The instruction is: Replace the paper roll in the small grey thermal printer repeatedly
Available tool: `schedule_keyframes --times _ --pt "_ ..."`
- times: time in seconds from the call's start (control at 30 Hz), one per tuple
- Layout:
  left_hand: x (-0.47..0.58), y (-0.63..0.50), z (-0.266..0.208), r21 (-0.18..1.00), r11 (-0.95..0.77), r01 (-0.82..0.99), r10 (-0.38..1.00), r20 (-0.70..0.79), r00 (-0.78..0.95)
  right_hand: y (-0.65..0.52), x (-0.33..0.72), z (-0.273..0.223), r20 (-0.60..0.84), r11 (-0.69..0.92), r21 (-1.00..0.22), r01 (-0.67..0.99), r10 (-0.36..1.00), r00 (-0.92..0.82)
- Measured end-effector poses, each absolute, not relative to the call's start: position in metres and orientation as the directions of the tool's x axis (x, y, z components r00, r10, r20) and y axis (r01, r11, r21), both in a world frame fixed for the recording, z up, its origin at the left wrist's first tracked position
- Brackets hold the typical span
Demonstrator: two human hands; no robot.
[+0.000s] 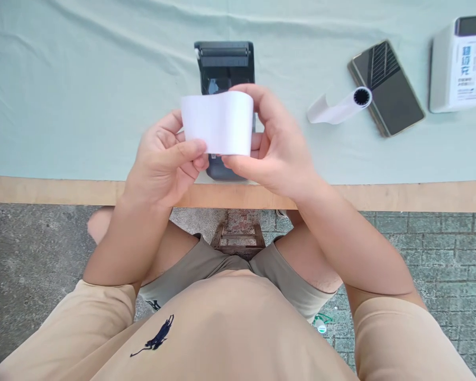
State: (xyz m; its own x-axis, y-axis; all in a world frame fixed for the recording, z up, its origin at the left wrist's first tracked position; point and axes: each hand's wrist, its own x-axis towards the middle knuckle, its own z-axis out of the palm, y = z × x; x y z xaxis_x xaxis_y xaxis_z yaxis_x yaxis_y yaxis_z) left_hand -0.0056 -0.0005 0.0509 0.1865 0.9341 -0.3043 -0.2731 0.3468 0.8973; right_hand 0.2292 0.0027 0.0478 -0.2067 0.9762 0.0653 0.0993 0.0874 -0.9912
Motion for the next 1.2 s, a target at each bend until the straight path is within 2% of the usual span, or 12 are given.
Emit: schedule_keyframes --times 0.17,0.3,0.4,0.5,0.67,0.83,0.93,1.0,1.07,1.13,1.17,1.2 --pt "-0.014 0.007 0.056 0.860 0.404 -0.311 0.912 -0.352 0.210 0.006 0.229 0.050 0.175 0.191 -0.978 0.088 0.972 -0.158" --pt "-0.023 0.009 0.053 0.888 0.398 -0.231 0.914 -0.363 0.181 0.005 0.230 0.052 0.137 0.145 -0.988 0.045 0.979 -0.148" --pt "-0.023 0.008 0.052 0.877 0.399 -0.268 0.914 -0.357 0.194 0.004 0.233 0.049 0.114 0.115 -0.993 -0.001 0.985 -0.133" --pt "-0.016 0.005 0.057 0.808 0.469 -0.356 0.880 -0.390 0.273 0.003 0.234 0.047 0.083 0.077 -0.996 -0.049 0.987 -0.136" --pt "-0.004 -0.006 0.075 0.616 0.701 -0.359 0.702 -0.508 0.500 0.002 0.222 0.057 0.126 0.102 -0.970 -0.221 0.988 -0.094" --pt "0.011 -0.018 0.078 0.561 0.735 -0.380 0.658 -0.457 0.598 -0.002 0.209 0.062 0.110 0.056 -0.936 -0.346 0.984 -0.138" --pt "0.017 -0.023 0.075 0.579 0.735 -0.354 0.653 -0.462 0.599 -0.005 0.210 0.056 0.066 -0.012 -0.947 -0.321 0.971 -0.231" --pt "0.012 -0.023 0.077 0.635 0.721 -0.276 0.641 -0.463 0.612 -0.006 0.212 0.052 0.035 -0.049 -0.953 -0.300 0.963 -0.267" --pt "0.000 -0.020 0.083 0.774 0.632 -0.035 0.620 -0.479 0.621 -0.005 0.214 0.051 0.001 -0.085 -0.950 -0.301 0.962 -0.273" --pt "-0.013 -0.016 0.091 0.867 0.404 0.292 0.714 -0.499 0.492 -0.004 0.216 0.052 -0.014 -0.094 -0.948 -0.303 0.967 -0.254" --pt "-0.019 -0.014 0.094 0.889 0.322 0.326 0.801 -0.440 0.407 -0.004 0.216 0.054 -0.025 -0.095 -0.955 -0.281 0.969 -0.244" --pt "-0.023 -0.012 0.095 0.934 0.259 0.246 0.889 -0.330 0.318 -0.004 0.216 0.055 -0.034 -0.094 -0.966 -0.241 0.970 -0.242"
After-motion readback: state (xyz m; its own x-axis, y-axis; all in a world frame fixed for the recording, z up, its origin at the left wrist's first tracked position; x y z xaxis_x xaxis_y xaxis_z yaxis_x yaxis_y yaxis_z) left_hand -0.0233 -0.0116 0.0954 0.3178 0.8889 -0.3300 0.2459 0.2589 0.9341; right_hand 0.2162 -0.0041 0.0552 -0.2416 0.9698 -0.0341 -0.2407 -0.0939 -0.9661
